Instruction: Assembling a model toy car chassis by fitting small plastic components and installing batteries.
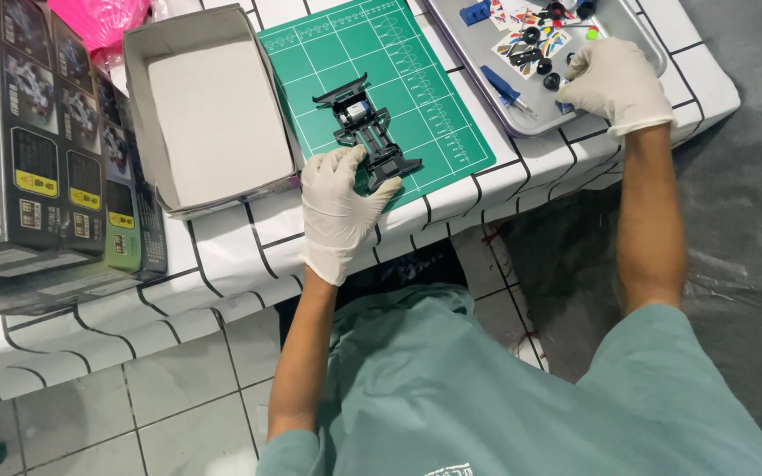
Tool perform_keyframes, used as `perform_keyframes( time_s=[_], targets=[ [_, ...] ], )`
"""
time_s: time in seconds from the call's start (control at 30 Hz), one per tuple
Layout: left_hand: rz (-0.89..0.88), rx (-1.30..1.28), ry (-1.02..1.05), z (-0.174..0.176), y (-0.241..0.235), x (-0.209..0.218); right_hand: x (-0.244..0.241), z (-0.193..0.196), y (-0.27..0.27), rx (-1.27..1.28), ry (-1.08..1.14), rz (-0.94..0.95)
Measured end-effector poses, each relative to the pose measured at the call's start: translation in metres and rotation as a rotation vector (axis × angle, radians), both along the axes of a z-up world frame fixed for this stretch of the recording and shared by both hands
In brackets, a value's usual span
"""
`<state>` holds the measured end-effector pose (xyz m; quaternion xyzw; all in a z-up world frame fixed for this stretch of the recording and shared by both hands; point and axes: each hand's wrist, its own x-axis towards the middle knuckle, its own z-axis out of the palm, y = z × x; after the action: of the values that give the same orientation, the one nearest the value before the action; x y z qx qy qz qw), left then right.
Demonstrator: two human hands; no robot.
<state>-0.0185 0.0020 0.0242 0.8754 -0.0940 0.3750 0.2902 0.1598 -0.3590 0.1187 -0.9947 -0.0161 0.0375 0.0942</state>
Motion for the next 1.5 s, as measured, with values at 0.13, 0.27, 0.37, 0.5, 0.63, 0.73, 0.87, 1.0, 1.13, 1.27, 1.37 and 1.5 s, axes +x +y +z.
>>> perform_keyframes(
  time_s=[0.13,0.27,0.37,0.5,0.63,0.73,0.87,1.0,1.13,1.27,1.37,1.5],
  targets=[
    [-0.008,0.002,0.016,-0.004,0.000,-0.001,-0.012,0.012,0.010,0.087,0.003,0.039],
    [-0.034,0.006,-0.023,-0.003,0.001,-0.001,-0.026,0.020,0.002,0.396,-0.214,0.228],
    [-0.044,0.014,-0.014,0.001,0.002,0.000,-0.037,0.027,0.012,0.704,-0.176,0.316],
    [-0.037,0.025,0.032,0.004,0.002,-0.003,-0.064,0.044,0.065,1.046,-0.064,0.344],
    [-0.041,-0.002,0.044,0.000,0.003,-0.001,-0.075,0.041,0.120,1.129,0.091,0.365],
    [-0.043,0.003,0.034,-0.002,0.003,-0.002,-0.075,0.025,0.157,1.051,0.134,0.383],
    [-0.057,0.005,0.042,0.003,0.004,-0.002,-0.066,-0.005,0.189,1.069,0.161,0.439],
    [-0.045,0.009,0.025,0.001,0.004,-0.001,-0.062,-0.017,0.204,1.083,0.190,0.451],
    [-0.062,0.015,0.007,0.002,0.004,-0.002,-0.063,-0.026,0.206,1.045,0.149,0.496],
    [-0.060,0.018,0.001,0.000,0.004,0.000,-0.067,-0.021,0.207,1.005,0.122,0.513],
    [-0.036,0.034,0.017,-0.002,0.003,0.000,-0.060,-0.032,0.205,1.003,0.086,0.571],
    [-0.039,0.038,0.001,-0.002,0.003,0.000,-0.058,-0.037,0.203,1.017,0.066,0.617]
  ],
)
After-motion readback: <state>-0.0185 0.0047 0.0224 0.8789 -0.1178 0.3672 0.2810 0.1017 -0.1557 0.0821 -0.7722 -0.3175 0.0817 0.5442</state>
